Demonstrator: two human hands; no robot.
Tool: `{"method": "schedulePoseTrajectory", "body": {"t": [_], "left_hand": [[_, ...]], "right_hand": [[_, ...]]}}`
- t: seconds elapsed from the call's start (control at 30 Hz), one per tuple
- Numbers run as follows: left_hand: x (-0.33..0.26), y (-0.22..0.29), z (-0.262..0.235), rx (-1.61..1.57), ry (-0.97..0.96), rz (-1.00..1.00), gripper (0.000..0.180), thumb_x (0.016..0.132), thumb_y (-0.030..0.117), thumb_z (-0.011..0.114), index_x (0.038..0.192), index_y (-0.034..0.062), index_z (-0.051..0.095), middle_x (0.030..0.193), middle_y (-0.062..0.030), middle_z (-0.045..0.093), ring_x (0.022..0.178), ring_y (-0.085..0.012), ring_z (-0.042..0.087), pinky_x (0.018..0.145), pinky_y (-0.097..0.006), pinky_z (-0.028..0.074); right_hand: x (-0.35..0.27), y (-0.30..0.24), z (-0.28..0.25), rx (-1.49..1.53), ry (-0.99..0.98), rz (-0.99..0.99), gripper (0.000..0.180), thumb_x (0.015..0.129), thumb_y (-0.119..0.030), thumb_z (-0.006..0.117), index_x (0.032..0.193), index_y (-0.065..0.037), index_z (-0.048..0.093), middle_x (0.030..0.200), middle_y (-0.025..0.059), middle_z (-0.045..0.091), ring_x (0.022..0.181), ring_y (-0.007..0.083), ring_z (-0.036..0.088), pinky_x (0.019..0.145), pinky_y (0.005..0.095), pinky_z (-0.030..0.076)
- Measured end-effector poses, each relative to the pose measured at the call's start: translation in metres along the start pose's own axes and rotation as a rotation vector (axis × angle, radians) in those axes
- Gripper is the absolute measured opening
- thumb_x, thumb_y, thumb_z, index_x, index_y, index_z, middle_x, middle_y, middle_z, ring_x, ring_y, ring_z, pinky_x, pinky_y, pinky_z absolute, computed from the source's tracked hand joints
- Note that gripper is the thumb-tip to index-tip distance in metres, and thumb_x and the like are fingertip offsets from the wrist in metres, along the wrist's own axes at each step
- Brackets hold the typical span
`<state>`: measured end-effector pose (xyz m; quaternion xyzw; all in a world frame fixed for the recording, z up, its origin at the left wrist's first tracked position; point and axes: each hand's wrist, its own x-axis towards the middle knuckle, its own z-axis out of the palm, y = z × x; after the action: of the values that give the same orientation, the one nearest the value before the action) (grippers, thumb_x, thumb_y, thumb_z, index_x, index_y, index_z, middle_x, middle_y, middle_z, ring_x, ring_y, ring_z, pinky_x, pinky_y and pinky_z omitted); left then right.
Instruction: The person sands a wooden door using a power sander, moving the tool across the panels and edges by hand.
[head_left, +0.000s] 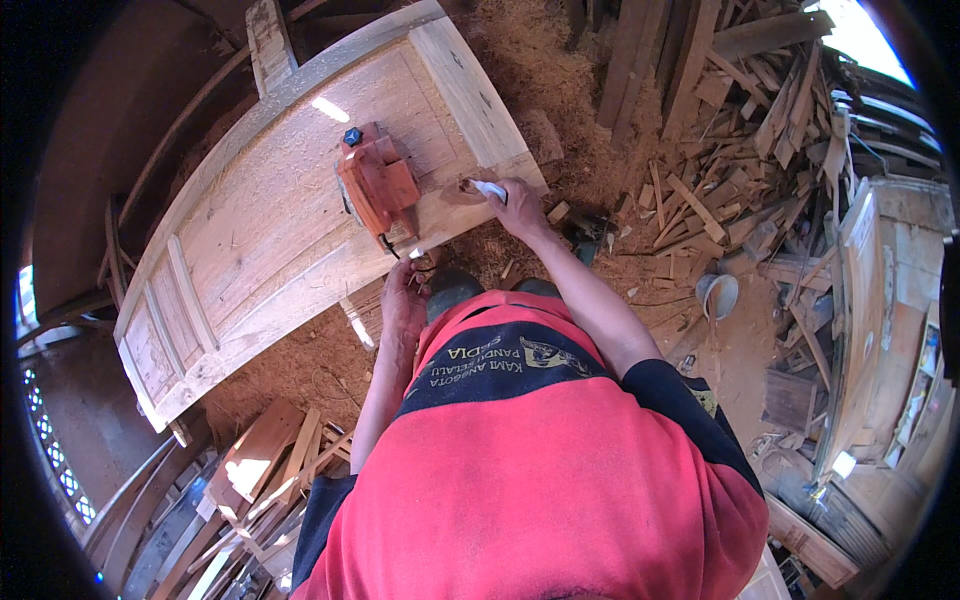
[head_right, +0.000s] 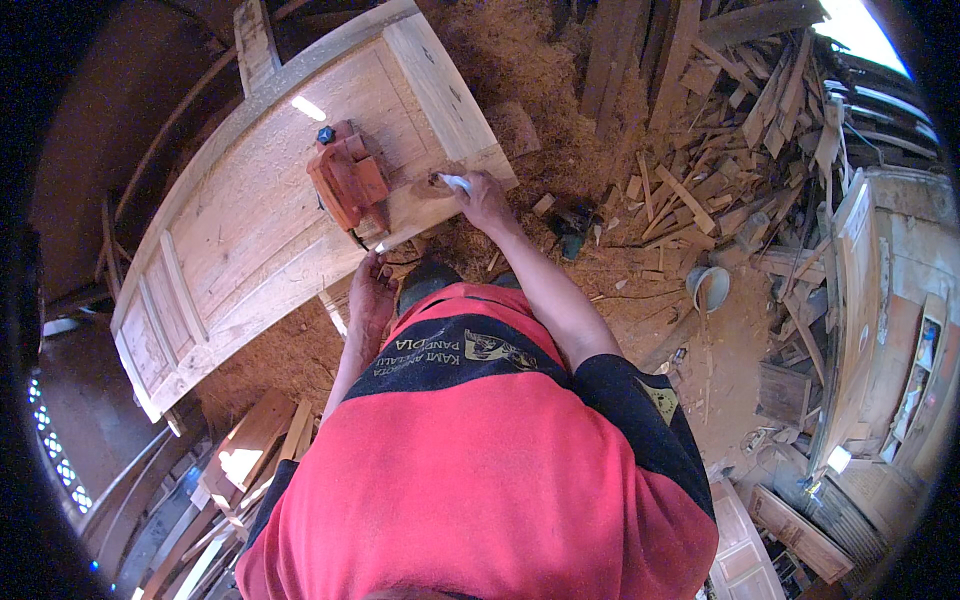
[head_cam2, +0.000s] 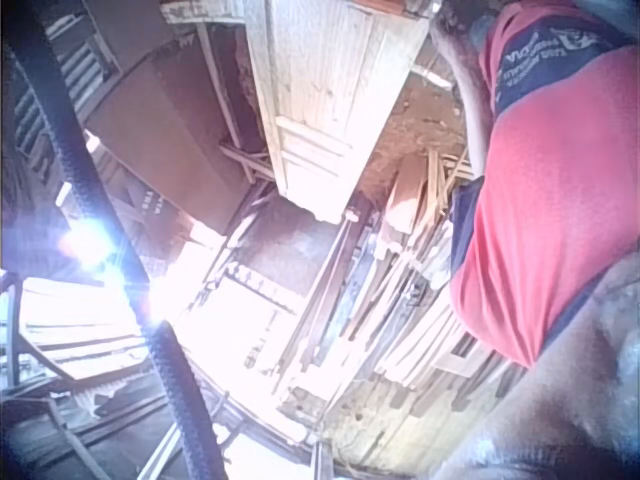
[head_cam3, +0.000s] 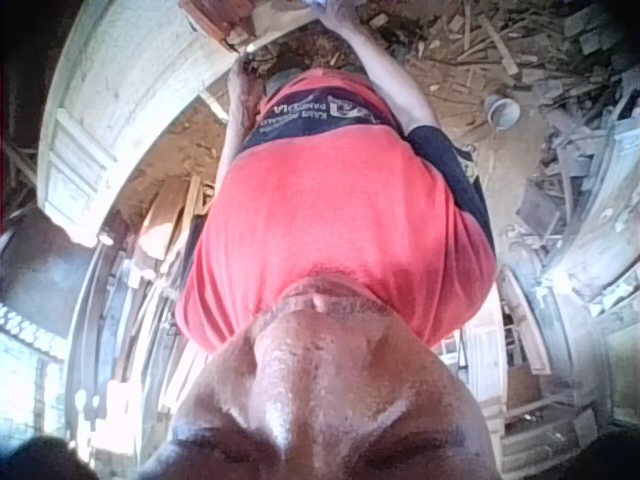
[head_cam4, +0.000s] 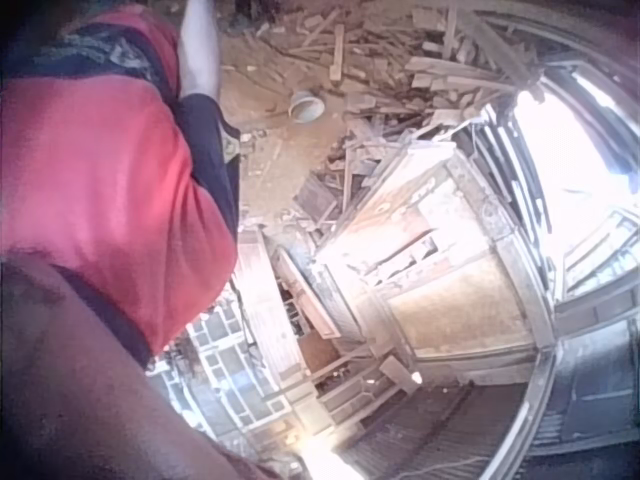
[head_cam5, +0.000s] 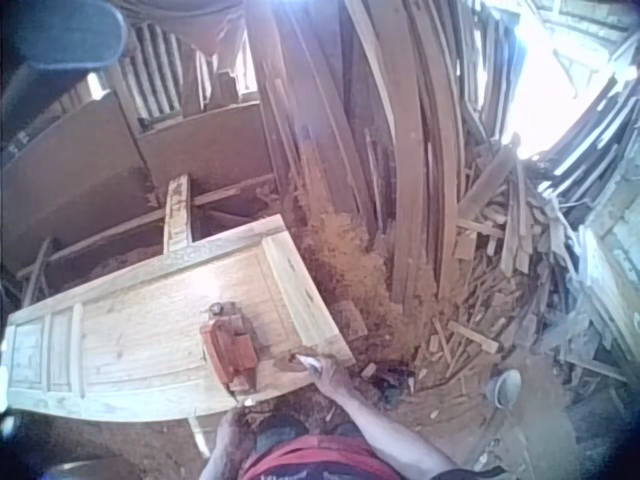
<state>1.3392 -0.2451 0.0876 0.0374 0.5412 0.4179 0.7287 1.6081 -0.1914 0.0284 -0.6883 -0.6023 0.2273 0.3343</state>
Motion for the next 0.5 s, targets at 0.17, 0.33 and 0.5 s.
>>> {"method": "schedulePoseTrajectory", "body": {"t": [0.17, 0.33, 0.5], "left_hand": [[-0.002, 0.000, 0.000, -0.003, 0.016, 0.006, 0.010, 0.096, 0.025, 0.061, 0.100, 0.0156, 0.061, 0.084, 0.0070, 0.060, 0.071, -0.0062, 0.054, 0.061, -0.025, 0.042], [0.010, -0.005, -0.015, -0.006, -0.036, -0.008, 0.024, 0.095, 0.028, 0.061, 0.117, 0.0157, 0.062, 0.096, 0.0038, 0.063, 0.079, -0.0102, 0.055, 0.068, -0.027, 0.042], [0.009, -0.006, -0.015, -0.002, -0.021, -0.015, 0.027, 0.096, 0.028, 0.061, 0.120, 0.0158, 0.061, 0.095, 0.0041, 0.062, 0.078, -0.0102, 0.054, 0.067, -0.027, 0.043]], "right_hand": [[0.001, -0.007, -0.002, 0.019, -0.069, 0.041, 0.024, 0.084, -0.021, 0.069, 0.094, 0.000, 0.065, 0.090, 0.0229, 0.066, 0.087, 0.0415, 0.063, 0.077, 0.0499, 0.050], [-0.001, -0.001, 0.001, 0.020, -0.050, 0.023, 0.024, 0.083, -0.021, 0.069, 0.093, 0.000, 0.065, 0.089, 0.0220, 0.066, 0.087, 0.0414, 0.064, 0.077, 0.0499, 0.050], [-0.004, 0.000, 0.001, 0.038, -0.052, 0.034, 0.024, 0.083, -0.021, 0.069, 0.094, 0.000, 0.064, 0.089, 0.0219, 0.066, 0.088, 0.0409, 0.063, 0.077, 0.0498, 0.050]]}}
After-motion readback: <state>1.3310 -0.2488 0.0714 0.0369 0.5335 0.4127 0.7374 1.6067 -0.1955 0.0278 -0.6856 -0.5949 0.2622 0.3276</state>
